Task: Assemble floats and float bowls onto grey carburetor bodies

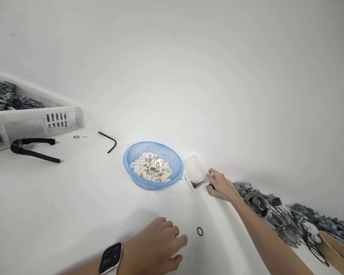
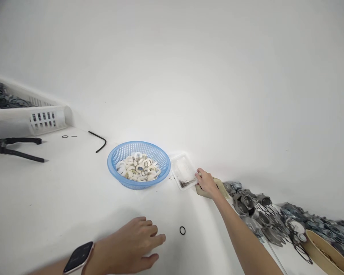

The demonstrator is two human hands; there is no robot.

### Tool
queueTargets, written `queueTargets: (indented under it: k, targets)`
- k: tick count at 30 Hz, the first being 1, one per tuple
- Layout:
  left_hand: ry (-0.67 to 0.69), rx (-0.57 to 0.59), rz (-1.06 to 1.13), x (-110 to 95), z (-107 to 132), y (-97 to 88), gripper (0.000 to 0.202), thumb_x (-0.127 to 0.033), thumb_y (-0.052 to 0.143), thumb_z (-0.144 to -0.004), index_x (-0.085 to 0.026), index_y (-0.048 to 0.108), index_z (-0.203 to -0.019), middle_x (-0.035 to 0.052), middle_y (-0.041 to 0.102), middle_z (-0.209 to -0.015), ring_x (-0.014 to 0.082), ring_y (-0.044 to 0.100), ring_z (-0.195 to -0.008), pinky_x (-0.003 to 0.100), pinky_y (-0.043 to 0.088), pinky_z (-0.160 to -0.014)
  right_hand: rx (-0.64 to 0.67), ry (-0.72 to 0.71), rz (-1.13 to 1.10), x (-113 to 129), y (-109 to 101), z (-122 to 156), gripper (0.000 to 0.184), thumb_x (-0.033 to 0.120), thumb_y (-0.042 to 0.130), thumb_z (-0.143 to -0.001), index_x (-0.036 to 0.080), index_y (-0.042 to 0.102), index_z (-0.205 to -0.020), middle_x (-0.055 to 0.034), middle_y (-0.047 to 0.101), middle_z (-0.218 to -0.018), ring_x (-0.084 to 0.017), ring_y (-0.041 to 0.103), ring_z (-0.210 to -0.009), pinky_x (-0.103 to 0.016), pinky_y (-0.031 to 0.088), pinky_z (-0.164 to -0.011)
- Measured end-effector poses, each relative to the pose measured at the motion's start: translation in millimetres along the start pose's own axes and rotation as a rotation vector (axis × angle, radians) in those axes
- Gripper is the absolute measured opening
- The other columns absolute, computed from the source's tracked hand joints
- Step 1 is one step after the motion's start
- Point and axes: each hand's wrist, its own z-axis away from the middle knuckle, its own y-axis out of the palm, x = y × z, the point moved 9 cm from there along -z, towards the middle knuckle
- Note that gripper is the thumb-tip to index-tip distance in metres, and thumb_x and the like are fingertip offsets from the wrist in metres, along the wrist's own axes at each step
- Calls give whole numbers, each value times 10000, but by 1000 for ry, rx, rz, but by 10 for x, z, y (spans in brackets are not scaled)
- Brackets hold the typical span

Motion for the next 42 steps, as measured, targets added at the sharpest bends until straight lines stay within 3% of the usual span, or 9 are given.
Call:
queueTargets:
  k: [8, 19, 26, 30, 35, 42]
  targets:
    - [-7, 10, 10, 9, -9, 24, 204, -434, 602, -965, -251, 574, -1050, -7, 684, -860, 215, 656, -759, 345, 429, -641, -44, -17, 73, 14, -23, 10, 293, 378, 610, -1020, 176, 642, -1229, -83, 674, -1203, -202, 682, -996, -409, 592, -878]
    - [-45, 81, 36, 14, -27, -19, 179, -399, 622, -956, -236, 582, -1019, 8, 689, -905, 225, 676, -826, 341, 480, -699, -43, 69, 102, -95, -105, -76, 313, 383, 620, -1013, 176, 637, -1248, -89, 663, -1235, -219, 674, -1041, -432, 583, -904]
    - [-77, 159, 55, 2, -57, -51, 193, -348, 639, -952, -237, 605, -1106, 26, 703, -956, 239, 690, -870, 355, 512, -761, -42, 54, 54, -28, -134, -40, 328, 378, 621, -1013, 181, 626, -1275, -94, 652, -1266, -228, 667, -1071, -445, 576, -925]
    - [-89, 183, 54, 20, -56, -26, 189, -334, 626, -958, -245, 599, -1123, 23, 700, -980, 247, 688, -884, 371, 525, -778, -16, -16, 63, 140, -171, 45, 343, 385, 608, -1020, 184, 613, -1298, -94, 653, -1263, -227, 669, -1066, -448, 575, -928]
    - [-87, 152, 49, 65, -58, -19, 210, -333, 619, -953, -255, 593, -1146, 20, 694, -956, 250, 687, -855, 380, 522, -770, 163, -121, 144, 483, 56, 187, 287, 376, 623, -1011, 181, 654, -1220, -88, 663, -1249, -222, 667, -1068, -438, 573, -932]
    - [-113, 159, 43, 116, -70, -29, 201, -347, 614, -949, -260, 596, -1130, 13, 690, -942, 232, 683, -829, 359, 509, -749, 291, -19, 279, 645, 334, 47, 327, 365, 646, -998, 175, 632, -1264, -97, 645, -1283, -237, 661, -1096, -453, 575, -933]
